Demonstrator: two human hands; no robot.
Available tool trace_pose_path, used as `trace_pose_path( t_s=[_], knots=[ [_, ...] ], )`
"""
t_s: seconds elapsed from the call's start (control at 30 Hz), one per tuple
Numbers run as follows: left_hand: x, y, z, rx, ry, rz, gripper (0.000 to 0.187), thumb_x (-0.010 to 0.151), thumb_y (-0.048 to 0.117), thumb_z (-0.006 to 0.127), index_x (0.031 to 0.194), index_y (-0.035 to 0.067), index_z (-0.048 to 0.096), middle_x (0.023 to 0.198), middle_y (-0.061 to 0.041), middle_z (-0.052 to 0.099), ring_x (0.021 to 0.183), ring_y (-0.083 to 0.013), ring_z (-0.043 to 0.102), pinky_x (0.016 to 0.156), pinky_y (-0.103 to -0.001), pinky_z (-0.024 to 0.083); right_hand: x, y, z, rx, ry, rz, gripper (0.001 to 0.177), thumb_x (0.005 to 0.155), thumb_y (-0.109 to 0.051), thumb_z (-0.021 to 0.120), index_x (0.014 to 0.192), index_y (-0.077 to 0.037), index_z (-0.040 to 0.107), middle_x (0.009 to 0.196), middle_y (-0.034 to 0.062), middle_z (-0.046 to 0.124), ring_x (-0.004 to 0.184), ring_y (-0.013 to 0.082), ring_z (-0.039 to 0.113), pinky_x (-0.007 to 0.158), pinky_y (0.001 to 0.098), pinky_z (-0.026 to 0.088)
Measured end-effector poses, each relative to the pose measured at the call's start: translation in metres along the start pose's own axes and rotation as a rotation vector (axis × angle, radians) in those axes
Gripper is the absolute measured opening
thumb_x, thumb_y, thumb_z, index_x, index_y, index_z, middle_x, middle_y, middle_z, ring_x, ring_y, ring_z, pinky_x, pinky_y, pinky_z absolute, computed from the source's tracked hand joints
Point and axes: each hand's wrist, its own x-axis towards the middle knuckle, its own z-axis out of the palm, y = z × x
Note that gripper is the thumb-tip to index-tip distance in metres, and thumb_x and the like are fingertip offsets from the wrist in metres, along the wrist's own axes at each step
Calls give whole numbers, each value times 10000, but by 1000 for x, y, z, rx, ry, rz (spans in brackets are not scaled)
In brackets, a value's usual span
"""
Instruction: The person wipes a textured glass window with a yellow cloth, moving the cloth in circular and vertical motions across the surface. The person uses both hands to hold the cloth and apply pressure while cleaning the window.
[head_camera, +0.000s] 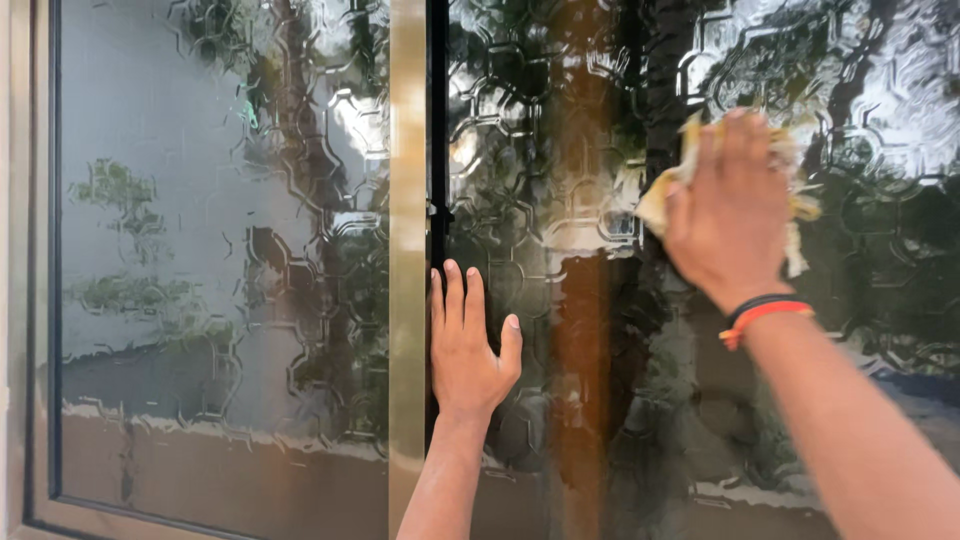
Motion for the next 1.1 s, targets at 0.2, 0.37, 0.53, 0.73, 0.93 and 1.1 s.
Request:
trace_pose_path(
  t_s=[0.2, 0.37, 0.53, 0.73, 0.93, 1.1],
  knots=[
    [-2, 0, 1, 22, -6, 4, 705, 919, 275, 639, 1511, -47, 431, 1632, -296, 319, 1513, -510, 289, 1236, -565, 273, -26, -69, -15, 69, -20, -81, 628, 1026, -338, 516, 1534, 29, 474, 1652, 240, 365, 1542, 408, 311, 1141, 559, 350],
    [0, 1, -2, 22, -15, -10, 711, 907, 271, 641, 1508, -37, 418, 1632, -282, 312, 1514, -497, 281, 1230, -563, 267, -66, -94, -35, 71, -79, -102, 620, 980, -349, 517, 1498, -10, 488, 1626, 200, 374, 1524, 369, 317, 1095, 537, 379],
    [-1, 1, -3, -18, -20, -10, 705, 925, 271, 634, 1520, -37, 413, 1640, -280, 309, 1525, -497, 271, 1240, -560, 267, -119, -105, -54, 163, -214, -240, 627, 931, -352, 521, 1461, -23, 464, 1588, 182, 373, 1493, 360, 311, 1049, 509, 388],
    [1, 0, -5, -3, -33, -7, 700, 936, 278, 627, 1522, -32, 403, 1641, -277, 297, 1521, -495, 267, 1227, -560, 268, -166, -85, -81, 230, -412, -544, 666, 875, -343, 547, 1454, -35, 431, 1580, 163, 357, 1463, 327, 299, 979, 464, 381],
    [-1, 3, -5, 17, -50, -4, 718, 950, 277, 609, 1545, -35, 355, 1649, -282, 266, 1521, -504, 247, 1227, -565, 273, -181, -80, -81, 233, -400, -547, 692, 835, -344, 559, 1444, -44, 430, 1570, 151, 356, 1455, 316, 302, 974, 455, 375],
    [-2, 3, -4, 33, -61, -1, 711, 960, 283, 602, 1545, -32, 347, 1647, -281, 263, 1523, -497, 242, 1228, -566, 261, -183, -78, -79, 240, -372, -550, 689, 841, -354, 559, 1450, -59, 428, 1574, 136, 367, 1456, 304, 310, 988, 454, 371]
  ],
)
